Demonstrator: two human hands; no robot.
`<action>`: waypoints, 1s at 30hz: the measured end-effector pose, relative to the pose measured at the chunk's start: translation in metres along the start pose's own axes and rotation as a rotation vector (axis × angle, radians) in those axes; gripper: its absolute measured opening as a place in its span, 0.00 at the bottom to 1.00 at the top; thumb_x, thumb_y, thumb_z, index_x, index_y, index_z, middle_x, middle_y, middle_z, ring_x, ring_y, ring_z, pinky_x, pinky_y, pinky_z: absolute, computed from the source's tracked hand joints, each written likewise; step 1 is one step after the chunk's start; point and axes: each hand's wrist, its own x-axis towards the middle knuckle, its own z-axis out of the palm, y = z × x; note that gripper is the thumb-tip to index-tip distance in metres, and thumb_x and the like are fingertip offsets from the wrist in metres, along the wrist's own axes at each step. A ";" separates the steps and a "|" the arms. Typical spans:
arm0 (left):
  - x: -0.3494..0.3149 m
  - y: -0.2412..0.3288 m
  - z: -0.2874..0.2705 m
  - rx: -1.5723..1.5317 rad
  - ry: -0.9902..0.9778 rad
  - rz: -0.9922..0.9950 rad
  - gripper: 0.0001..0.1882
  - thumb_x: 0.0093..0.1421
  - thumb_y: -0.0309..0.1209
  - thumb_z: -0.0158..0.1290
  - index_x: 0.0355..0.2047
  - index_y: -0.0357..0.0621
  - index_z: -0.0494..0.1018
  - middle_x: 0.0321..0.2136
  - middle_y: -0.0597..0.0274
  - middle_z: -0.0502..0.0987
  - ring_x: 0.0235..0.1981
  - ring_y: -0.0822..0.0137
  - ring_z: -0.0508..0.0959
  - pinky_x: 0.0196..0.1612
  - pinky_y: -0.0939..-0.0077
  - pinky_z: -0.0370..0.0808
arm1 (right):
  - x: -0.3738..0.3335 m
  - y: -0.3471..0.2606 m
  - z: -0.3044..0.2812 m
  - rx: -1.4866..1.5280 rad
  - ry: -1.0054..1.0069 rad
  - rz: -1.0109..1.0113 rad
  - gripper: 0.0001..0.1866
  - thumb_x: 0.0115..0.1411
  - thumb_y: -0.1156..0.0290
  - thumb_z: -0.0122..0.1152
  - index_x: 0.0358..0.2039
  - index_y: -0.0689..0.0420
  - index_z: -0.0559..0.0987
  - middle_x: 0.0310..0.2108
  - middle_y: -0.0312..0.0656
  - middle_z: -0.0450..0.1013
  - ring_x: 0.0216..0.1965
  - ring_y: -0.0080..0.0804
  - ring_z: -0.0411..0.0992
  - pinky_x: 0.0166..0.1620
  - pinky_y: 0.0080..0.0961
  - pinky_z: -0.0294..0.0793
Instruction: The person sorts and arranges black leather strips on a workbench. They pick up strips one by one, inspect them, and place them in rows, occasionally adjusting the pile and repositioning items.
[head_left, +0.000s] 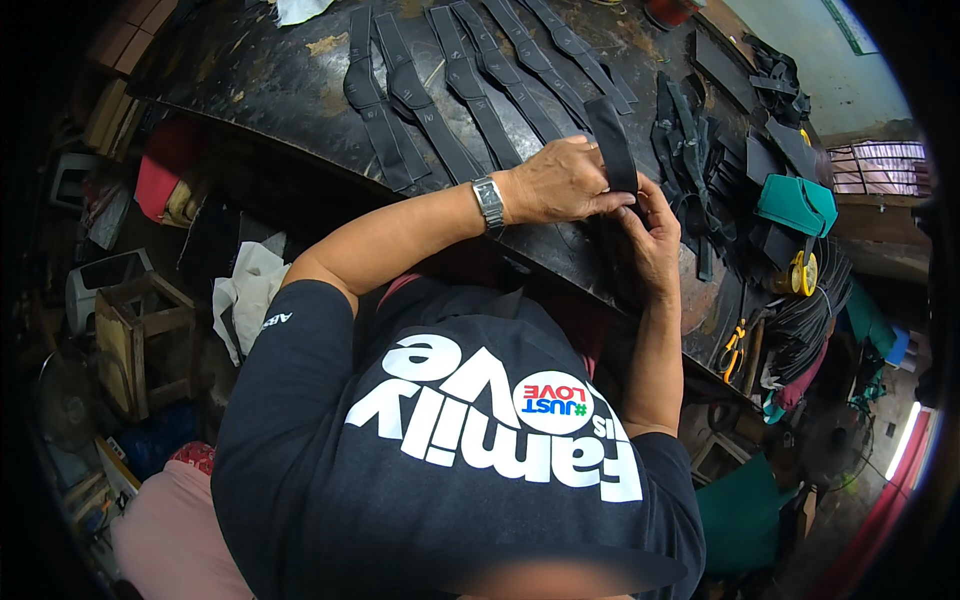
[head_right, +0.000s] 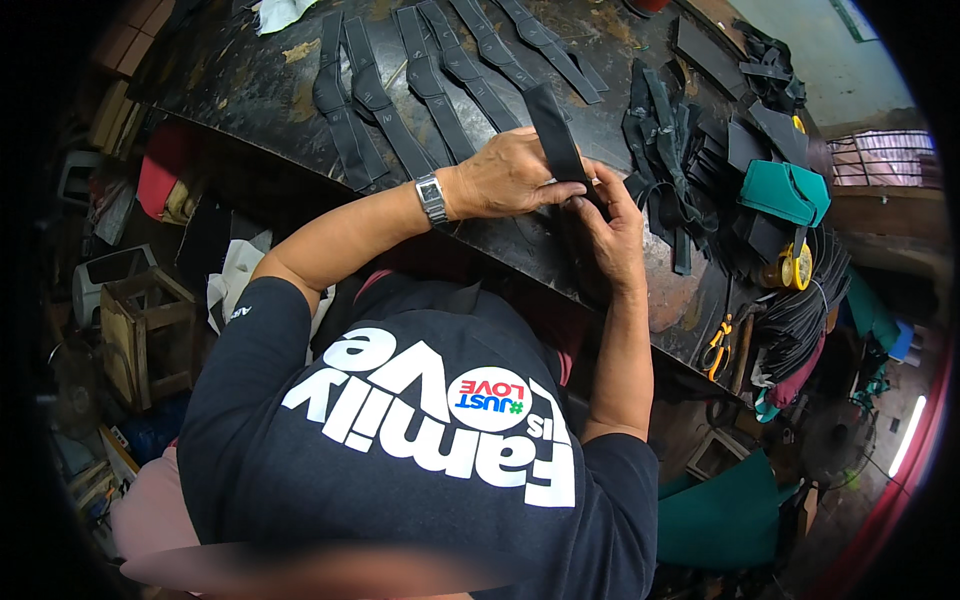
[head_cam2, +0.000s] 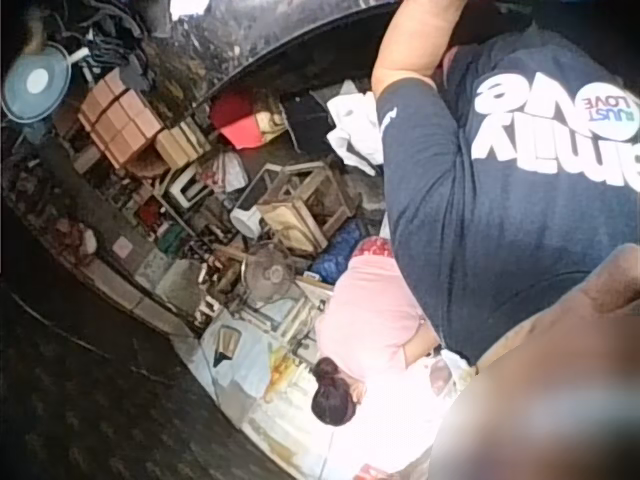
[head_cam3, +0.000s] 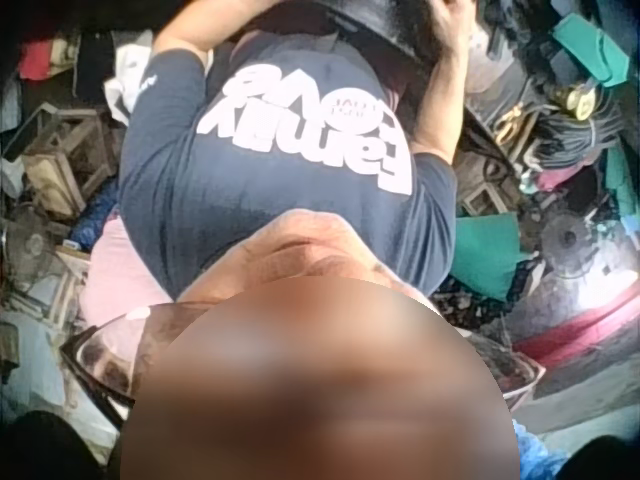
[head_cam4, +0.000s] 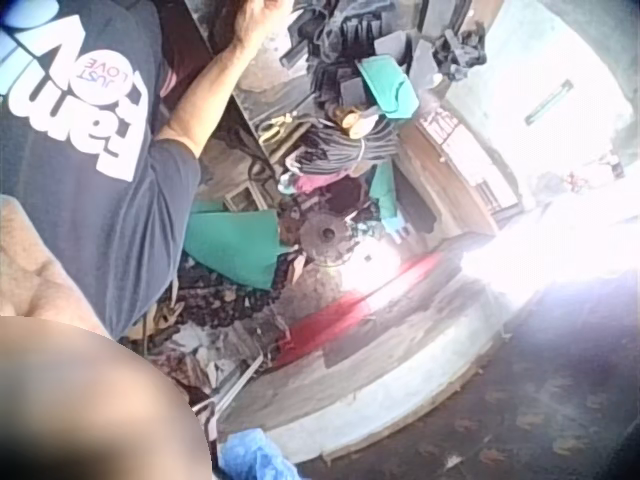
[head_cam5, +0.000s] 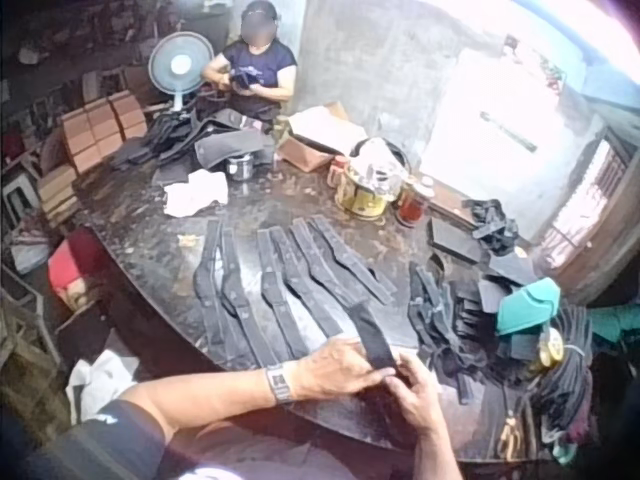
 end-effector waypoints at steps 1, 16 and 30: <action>-0.001 -0.001 -0.003 0.028 -0.027 0.017 0.14 0.61 0.39 0.57 0.43 0.45 0.76 0.34 0.59 0.79 0.37 0.59 0.79 0.42 0.66 0.74 | 0.001 0.001 -0.002 -0.118 0.011 -0.014 0.20 0.59 0.79 0.62 0.52 0.63 0.74 0.45 0.38 0.75 0.45 0.25 0.73 0.54 0.24 0.69; -0.010 -0.023 -0.023 0.119 -0.042 -0.174 0.10 0.63 0.37 0.56 0.39 0.46 0.79 0.31 0.63 0.78 0.30 0.64 0.77 0.37 0.72 0.68 | 0.012 -0.001 -0.046 -0.667 0.192 0.031 0.10 0.56 0.72 0.68 0.38 0.63 0.81 0.33 0.42 0.78 0.36 0.28 0.75 0.43 0.23 0.72; -0.033 -0.076 -0.110 -0.738 0.455 -0.937 0.09 0.59 0.36 0.63 0.34 0.43 0.81 0.27 0.73 0.78 0.28 0.82 0.74 0.33 0.88 0.71 | 0.012 -0.022 0.025 -0.222 -0.149 0.193 0.10 0.62 0.71 0.63 0.39 0.65 0.80 0.29 0.31 0.73 0.34 0.17 0.68 0.39 0.17 0.69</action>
